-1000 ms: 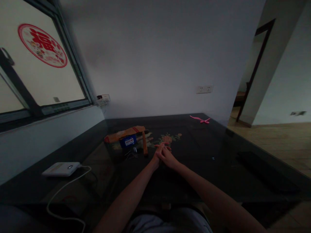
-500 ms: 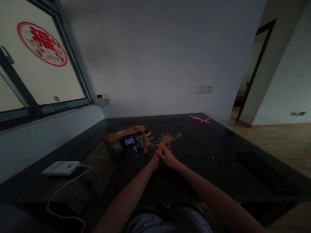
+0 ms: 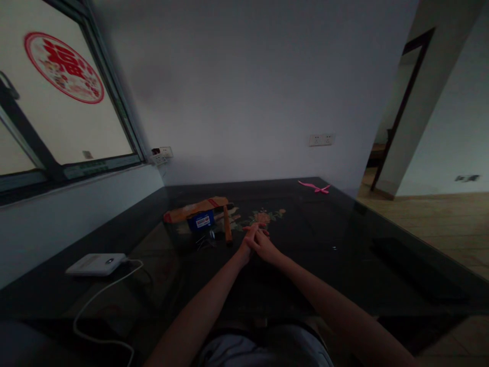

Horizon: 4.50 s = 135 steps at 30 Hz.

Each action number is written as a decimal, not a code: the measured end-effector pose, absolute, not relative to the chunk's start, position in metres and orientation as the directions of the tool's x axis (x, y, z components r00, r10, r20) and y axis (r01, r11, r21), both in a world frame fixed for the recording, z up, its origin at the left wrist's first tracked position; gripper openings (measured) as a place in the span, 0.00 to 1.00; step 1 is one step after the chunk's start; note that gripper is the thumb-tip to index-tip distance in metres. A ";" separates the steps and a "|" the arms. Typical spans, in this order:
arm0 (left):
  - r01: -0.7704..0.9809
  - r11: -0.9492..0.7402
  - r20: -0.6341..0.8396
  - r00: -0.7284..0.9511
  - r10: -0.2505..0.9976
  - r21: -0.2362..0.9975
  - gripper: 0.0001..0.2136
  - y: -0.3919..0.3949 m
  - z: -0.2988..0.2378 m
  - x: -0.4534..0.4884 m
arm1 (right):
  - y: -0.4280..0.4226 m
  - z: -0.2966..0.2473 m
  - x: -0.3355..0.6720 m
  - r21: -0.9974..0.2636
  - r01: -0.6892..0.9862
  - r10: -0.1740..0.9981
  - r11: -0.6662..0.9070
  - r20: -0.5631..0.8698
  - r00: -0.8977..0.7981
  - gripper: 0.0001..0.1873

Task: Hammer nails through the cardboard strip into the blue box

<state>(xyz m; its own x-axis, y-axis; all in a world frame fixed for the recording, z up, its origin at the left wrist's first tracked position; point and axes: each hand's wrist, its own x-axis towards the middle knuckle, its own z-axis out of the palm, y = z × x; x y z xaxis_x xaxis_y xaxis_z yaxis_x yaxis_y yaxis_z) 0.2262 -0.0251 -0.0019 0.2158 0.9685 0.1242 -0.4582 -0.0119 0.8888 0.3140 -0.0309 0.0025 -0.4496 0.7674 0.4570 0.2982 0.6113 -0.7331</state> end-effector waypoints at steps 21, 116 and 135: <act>-0.449 -0.003 0.111 0.215 0.970 0.894 0.21 -0.028 0.002 0.226 | -0.032 0.006 0.315 -0.726 0.320 0.771 0.609 0.447 -0.454 0.22; -0.420 0.007 0.083 0.196 0.977 0.908 0.16 -0.035 0.007 0.228 | -0.032 0.006 0.316 -0.726 0.287 0.752 0.624 0.459 -0.474 0.21; -0.452 0.031 0.081 0.227 0.970 0.891 0.17 -0.034 0.005 0.228 | -0.030 0.006 0.317 -0.726 0.287 0.748 0.625 0.453 -0.484 0.21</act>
